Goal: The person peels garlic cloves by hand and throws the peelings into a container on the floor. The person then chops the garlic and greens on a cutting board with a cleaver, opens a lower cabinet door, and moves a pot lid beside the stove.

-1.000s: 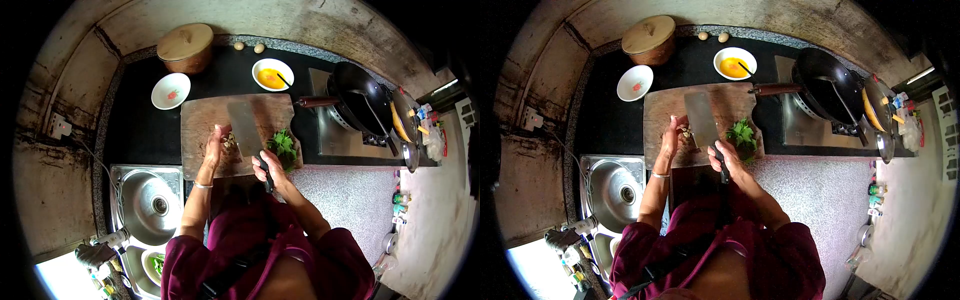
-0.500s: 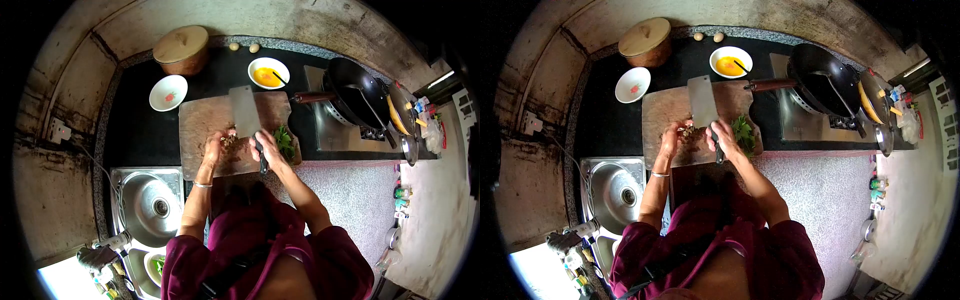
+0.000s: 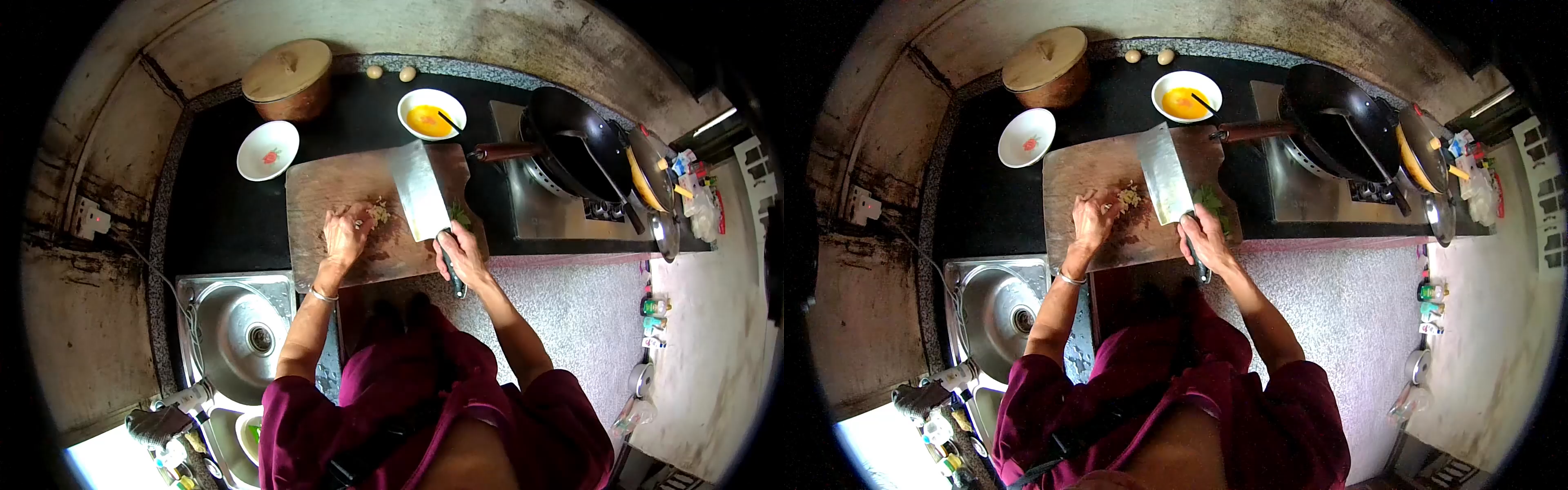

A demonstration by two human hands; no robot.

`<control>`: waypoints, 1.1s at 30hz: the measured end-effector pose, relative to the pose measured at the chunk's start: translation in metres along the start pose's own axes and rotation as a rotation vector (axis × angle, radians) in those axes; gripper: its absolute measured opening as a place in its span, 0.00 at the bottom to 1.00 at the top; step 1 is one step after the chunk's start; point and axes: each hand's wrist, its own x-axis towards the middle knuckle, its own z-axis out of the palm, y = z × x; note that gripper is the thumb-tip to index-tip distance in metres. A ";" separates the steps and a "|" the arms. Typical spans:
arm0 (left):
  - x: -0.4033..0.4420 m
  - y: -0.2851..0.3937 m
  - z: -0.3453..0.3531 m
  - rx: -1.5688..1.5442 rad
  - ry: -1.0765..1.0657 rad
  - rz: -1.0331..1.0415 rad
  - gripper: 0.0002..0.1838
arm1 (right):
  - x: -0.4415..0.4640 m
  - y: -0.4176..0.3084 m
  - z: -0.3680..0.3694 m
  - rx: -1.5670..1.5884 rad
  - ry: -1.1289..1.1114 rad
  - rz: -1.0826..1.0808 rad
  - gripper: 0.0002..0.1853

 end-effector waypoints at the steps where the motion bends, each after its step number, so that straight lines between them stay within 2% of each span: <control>1: 0.000 -0.003 0.002 0.002 -0.002 0.003 0.09 | -0.003 -0.001 -0.001 -0.016 0.014 -0.023 0.09; 6: -0.003 -0.008 0.008 0.063 0.121 0.231 0.10 | -0.019 -0.013 -0.004 -0.091 0.021 -0.071 0.08; 10: -0.007 -0.016 0.005 0.042 -0.014 0.063 0.11 | -0.022 -0.010 -0.021 -0.146 0.003 -0.041 0.08; 11: -0.005 -0.016 0.006 0.051 -0.003 0.063 0.11 | -0.022 -0.011 -0.026 -0.147 -0.007 -0.050 0.08; 13: -0.002 -0.003 0.007 -0.010 0.155 0.148 0.09 | -0.027 -0.014 -0.034 -0.145 0.002 -0.074 0.08; 14: -0.003 0.004 0.005 -0.023 0.178 0.052 0.07 | -0.029 -0.017 -0.038 -0.160 -0.005 -0.111 0.07; 17: 0.000 0.017 -0.002 0.029 0.166 -0.030 0.10 | -0.034 -0.019 -0.056 -0.150 -0.012 -0.068 0.07; 18: -0.001 0.017 0.004 0.228 0.075 0.011 0.11 | -0.037 -0.023 -0.060 -0.153 -0.017 -0.050 0.07; 19: -0.003 0.018 0.008 0.229 0.077 0.016 0.11 | -0.039 -0.025 -0.067 -0.152 -0.015 -0.056 0.07; 21: -0.005 0.028 0.014 0.223 0.235 0.159 0.13 | -0.043 -0.025 -0.083 -0.175 -0.071 -0.081 0.07; 22: -0.003 0.028 0.017 0.112 0.366 0.151 0.14 | -0.045 -0.026 -0.092 -0.198 -0.096 -0.106 0.07; 23: -0.005 0.029 0.012 0.022 0.275 -0.001 0.12 | -0.048 -0.027 -0.097 -0.158 -0.066 -0.086 0.08; 25: -0.008 0.024 0.016 0.222 0.140 -0.080 0.09 | -0.049 -0.029 -0.114 -0.201 -0.108 -0.075 0.08; 29: -0.008 0.039 0.020 0.319 0.153 -0.152 0.08 | -0.054 -0.034 -0.140 -0.151 -0.129 -0.057 0.08; 31: -0.004 0.048 0.022 0.476 0.422 0.044 0.07 | -0.053 -0.036 -0.152 -0.235 -0.132 -0.063 0.08; 33: -0.010 0.055 0.029 0.463 0.454 0.018 0.08 | -0.053 -0.037 -0.161 -0.279 -0.122 -0.067 0.07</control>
